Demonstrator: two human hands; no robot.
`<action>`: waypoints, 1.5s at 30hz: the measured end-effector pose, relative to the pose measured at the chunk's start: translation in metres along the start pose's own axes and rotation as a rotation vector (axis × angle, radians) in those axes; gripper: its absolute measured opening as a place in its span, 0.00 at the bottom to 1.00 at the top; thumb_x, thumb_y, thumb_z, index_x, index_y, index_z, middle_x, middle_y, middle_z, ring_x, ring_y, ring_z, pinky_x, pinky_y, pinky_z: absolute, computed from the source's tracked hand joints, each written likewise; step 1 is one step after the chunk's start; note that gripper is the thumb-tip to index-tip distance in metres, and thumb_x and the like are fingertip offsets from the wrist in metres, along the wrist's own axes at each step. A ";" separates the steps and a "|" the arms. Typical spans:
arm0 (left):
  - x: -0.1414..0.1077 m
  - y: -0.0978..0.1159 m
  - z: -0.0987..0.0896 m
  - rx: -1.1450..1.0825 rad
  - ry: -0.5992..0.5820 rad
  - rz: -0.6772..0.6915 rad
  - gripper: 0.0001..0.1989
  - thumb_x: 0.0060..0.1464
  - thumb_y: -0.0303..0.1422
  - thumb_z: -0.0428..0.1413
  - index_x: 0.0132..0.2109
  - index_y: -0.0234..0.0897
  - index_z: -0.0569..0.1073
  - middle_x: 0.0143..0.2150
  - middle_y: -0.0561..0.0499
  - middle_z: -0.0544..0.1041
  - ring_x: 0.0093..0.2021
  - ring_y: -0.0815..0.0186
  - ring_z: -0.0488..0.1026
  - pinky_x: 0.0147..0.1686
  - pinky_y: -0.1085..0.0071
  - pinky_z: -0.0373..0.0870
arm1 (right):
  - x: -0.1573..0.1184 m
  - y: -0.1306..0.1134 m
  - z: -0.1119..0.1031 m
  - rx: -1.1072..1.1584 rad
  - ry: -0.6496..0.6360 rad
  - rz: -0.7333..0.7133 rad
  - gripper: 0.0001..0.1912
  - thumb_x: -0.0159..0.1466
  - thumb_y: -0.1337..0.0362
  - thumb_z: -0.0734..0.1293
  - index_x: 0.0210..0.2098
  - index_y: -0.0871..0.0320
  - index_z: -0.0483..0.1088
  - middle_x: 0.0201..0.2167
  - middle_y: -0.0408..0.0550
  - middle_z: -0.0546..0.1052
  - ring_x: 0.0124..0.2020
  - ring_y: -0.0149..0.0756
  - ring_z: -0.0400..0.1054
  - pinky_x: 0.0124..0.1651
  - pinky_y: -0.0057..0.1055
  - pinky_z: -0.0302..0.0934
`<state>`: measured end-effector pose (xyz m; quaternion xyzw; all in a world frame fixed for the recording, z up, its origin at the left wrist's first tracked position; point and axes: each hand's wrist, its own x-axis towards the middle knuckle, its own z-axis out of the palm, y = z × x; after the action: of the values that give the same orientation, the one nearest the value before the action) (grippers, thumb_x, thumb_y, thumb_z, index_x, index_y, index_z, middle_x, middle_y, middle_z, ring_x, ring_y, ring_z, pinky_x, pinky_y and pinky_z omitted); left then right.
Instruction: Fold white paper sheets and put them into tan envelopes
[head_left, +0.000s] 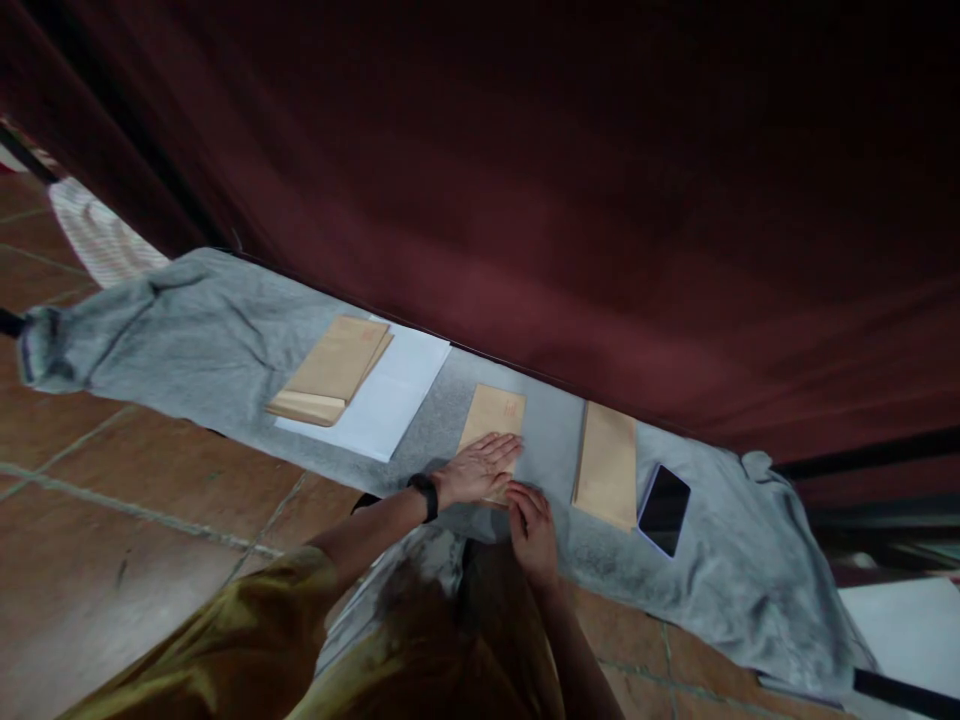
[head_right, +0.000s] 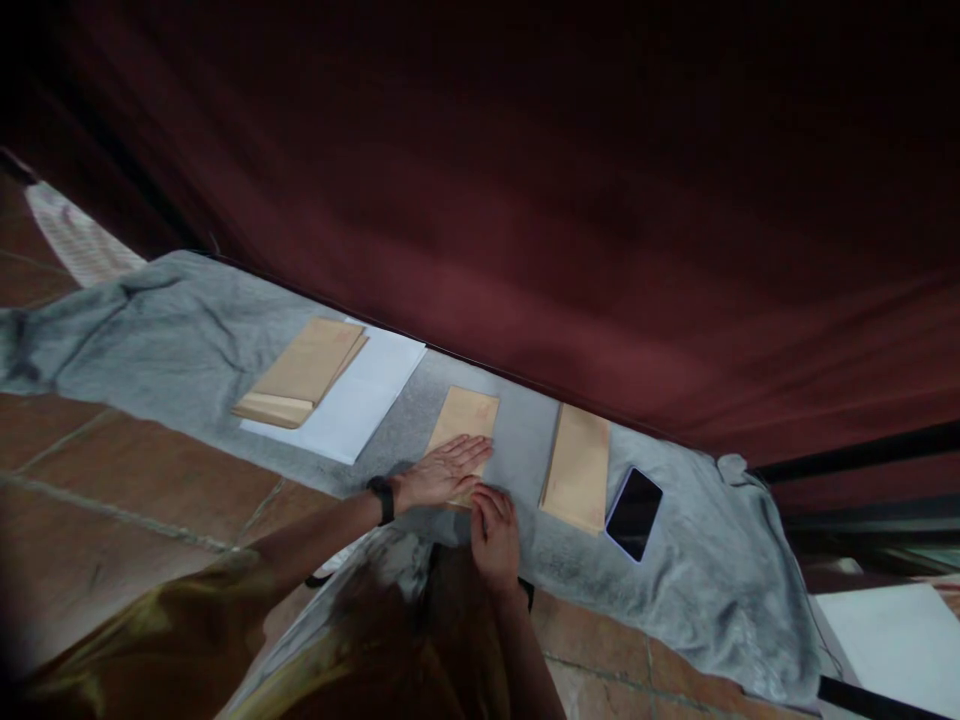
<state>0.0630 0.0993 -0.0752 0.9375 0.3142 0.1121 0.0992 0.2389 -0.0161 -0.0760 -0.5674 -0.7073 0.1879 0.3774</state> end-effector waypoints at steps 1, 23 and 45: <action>-0.004 0.003 -0.001 -0.002 0.000 0.013 0.28 0.73 0.39 0.44 0.73 0.33 0.57 0.76 0.41 0.57 0.77 0.61 0.50 0.75 0.60 0.44 | 0.000 0.000 0.000 0.008 0.014 0.009 0.16 0.75 0.63 0.58 0.49 0.53 0.77 0.51 0.50 0.81 0.55 0.41 0.73 0.60 0.44 0.65; -0.056 0.040 -0.007 0.030 0.093 0.191 0.15 0.69 0.26 0.51 0.58 0.36 0.75 0.60 0.41 0.78 0.61 0.60 0.75 0.67 0.61 0.66 | 0.074 0.022 0.009 -0.270 -0.431 -0.238 0.26 0.77 0.60 0.51 0.71 0.49 0.60 0.74 0.46 0.60 0.74 0.40 0.54 0.77 0.52 0.45; -0.062 0.041 0.000 0.047 0.121 0.079 0.19 0.68 0.24 0.50 0.62 0.36 0.72 0.64 0.41 0.75 0.65 0.60 0.70 0.66 0.62 0.67 | 0.139 0.038 0.042 -0.402 -0.321 -0.233 0.29 0.77 0.57 0.55 0.74 0.56 0.55 0.75 0.53 0.58 0.75 0.44 0.51 0.76 0.53 0.44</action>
<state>0.0381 0.0289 -0.0741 0.9426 0.2852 0.1650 0.0533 0.2228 0.1332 -0.0848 -0.5085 -0.8417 0.0867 0.1595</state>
